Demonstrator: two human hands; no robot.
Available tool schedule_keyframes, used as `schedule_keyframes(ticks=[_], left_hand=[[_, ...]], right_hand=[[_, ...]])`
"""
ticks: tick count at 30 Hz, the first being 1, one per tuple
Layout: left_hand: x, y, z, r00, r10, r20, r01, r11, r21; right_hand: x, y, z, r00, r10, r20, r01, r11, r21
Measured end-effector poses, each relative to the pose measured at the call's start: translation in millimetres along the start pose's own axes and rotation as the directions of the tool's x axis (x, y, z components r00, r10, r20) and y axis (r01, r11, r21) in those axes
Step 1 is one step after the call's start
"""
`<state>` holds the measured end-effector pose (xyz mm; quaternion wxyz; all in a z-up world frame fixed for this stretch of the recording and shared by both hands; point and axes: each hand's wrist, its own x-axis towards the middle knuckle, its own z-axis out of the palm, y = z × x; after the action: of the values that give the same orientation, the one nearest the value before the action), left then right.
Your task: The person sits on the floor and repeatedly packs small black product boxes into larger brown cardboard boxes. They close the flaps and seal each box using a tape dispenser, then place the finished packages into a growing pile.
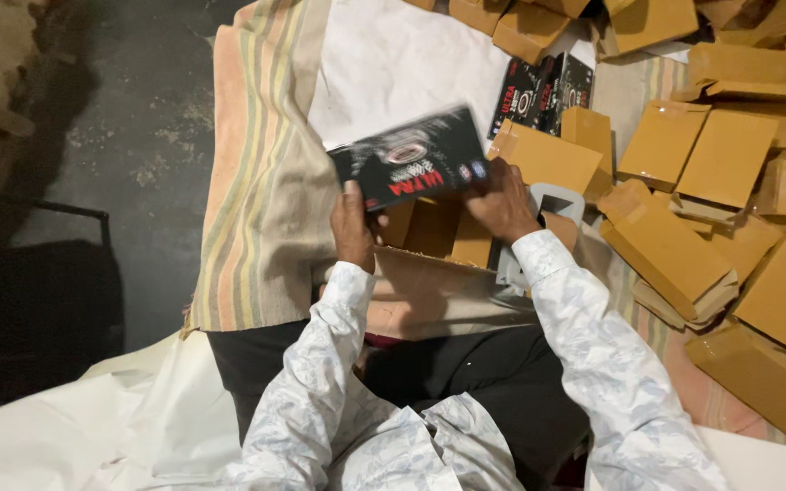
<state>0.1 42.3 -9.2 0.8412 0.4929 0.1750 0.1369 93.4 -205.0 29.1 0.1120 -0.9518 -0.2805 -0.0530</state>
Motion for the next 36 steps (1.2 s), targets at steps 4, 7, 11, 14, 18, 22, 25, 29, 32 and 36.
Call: schedule_keyframes(ticks=[4,7,11,14,18,22,25,29,32,36], left_hand=[[3,-1,-7,0.978,-0.104,0.18,0.113,0.993,-0.037],[10,-5,-10,0.964,-0.059,0.259,0.074,0.996,-0.051],[18,-16,-7,0.907,-0.239,0.346,0.273,0.961,-0.05],[20,-22,-5,0.939,-0.184,0.29,0.194,0.981,-0.004],[18,-24,-12,0.92,-0.147,0.362,0.13,0.989,0.072],[28,-8,-17,0.799,-0.18,0.573,0.204,0.979,0.024],[29,-1,-13,0.716,-0.146,0.683,-0.328,0.794,0.513],[41,-10,10,0.765,-0.151,0.626,-0.643,-0.124,0.756],[51,-28,25,0.774,-0.127,0.62,-0.632,-0.101,0.768],[55,-51,29,0.772,-0.095,0.628,-0.634,-0.064,0.77]], right_hand=[[-4,37,23,0.984,-0.058,-0.168,0.121,0.909,0.398],[3,50,31,0.984,0.18,-0.001,-0.086,0.471,0.878],[-2,40,11,0.899,0.24,0.366,-0.333,-0.166,0.928],[-17,22,-20,0.915,0.224,0.336,-0.295,-0.197,0.935],[-33,-6,-55,0.935,0.28,0.218,-0.258,0.116,0.959],[-52,-27,-81,0.902,0.389,0.188,-0.01,-0.417,0.909],[-72,-39,-78,0.92,0.354,0.166,0.096,-0.617,0.781],[-71,-40,-50,0.881,0.375,0.287,0.01,-0.623,0.782],[-62,-30,-23,0.91,0.243,0.335,-0.105,-0.648,0.755],[-48,-23,9,0.888,0.232,0.397,-0.167,-0.642,0.748]])
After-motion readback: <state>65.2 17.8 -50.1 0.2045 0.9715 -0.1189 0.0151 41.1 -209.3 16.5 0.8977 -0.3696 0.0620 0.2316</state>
